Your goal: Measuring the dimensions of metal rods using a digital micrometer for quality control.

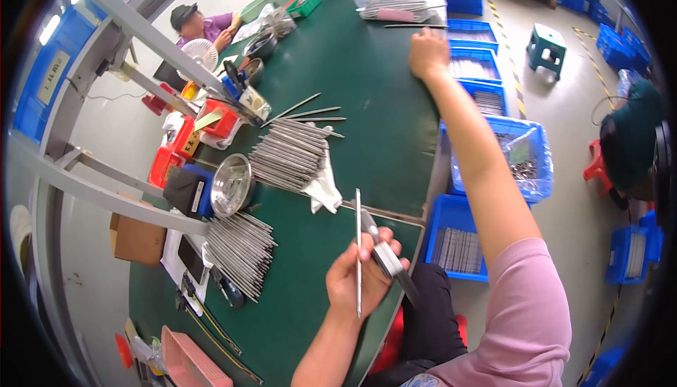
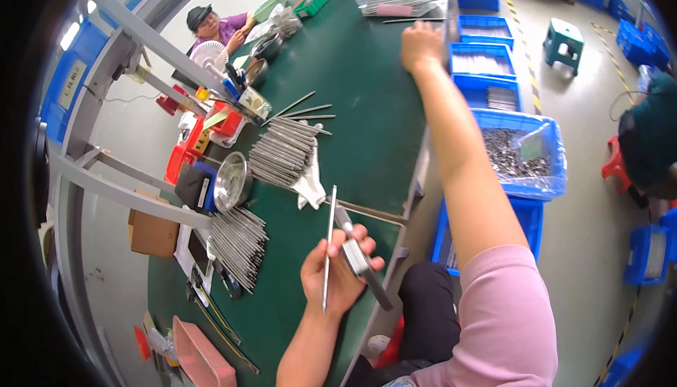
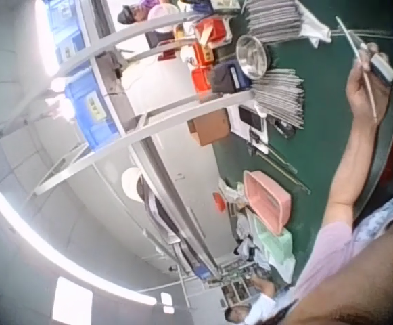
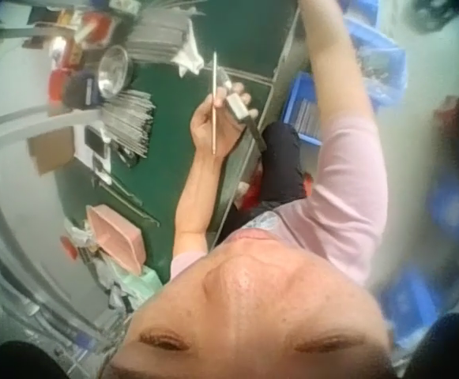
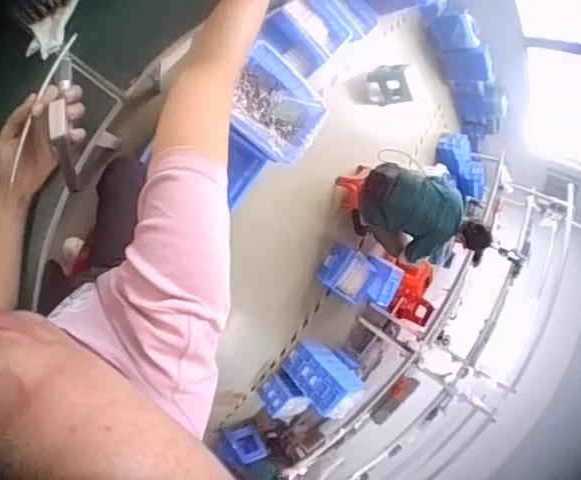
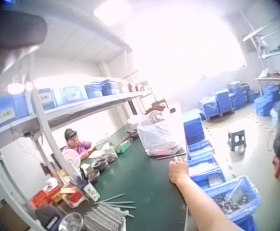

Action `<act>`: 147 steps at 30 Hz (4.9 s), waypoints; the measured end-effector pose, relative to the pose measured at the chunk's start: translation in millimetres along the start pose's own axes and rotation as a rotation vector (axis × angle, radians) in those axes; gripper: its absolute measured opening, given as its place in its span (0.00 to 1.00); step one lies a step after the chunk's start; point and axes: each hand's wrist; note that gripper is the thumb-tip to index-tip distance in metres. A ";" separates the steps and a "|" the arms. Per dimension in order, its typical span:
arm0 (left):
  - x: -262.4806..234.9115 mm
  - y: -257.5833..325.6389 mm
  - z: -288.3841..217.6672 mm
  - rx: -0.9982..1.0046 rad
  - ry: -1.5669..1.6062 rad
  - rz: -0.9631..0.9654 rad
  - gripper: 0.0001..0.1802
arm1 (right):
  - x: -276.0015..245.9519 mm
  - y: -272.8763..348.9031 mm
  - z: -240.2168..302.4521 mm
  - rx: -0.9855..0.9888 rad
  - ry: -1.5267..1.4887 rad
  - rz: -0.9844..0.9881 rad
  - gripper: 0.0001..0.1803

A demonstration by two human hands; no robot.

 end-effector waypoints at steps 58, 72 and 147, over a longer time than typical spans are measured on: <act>-11.8 13.2 11.5 0.127 -0.212 0.399 0.09 | -238.2 259.8 52.0 0.254 -1.771 0.639 0.12; 26.3 264.4 24.2 0.607 -0.841 -0.507 0.12 | -325.8 361.5 209.3 0.358 -2.112 1.236 0.18; -48.0 370.9 73.5 0.763 -0.336 -0.631 0.12 | -324.3 427.3 244.7 0.635 -2.369 1.518 0.36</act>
Point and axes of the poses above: each hand's wrist, its own y-axis away from the middle knuckle, its own x-axis out of the palm, z = x × y, and after that the axes turned 11 degrees about -x, right-handed
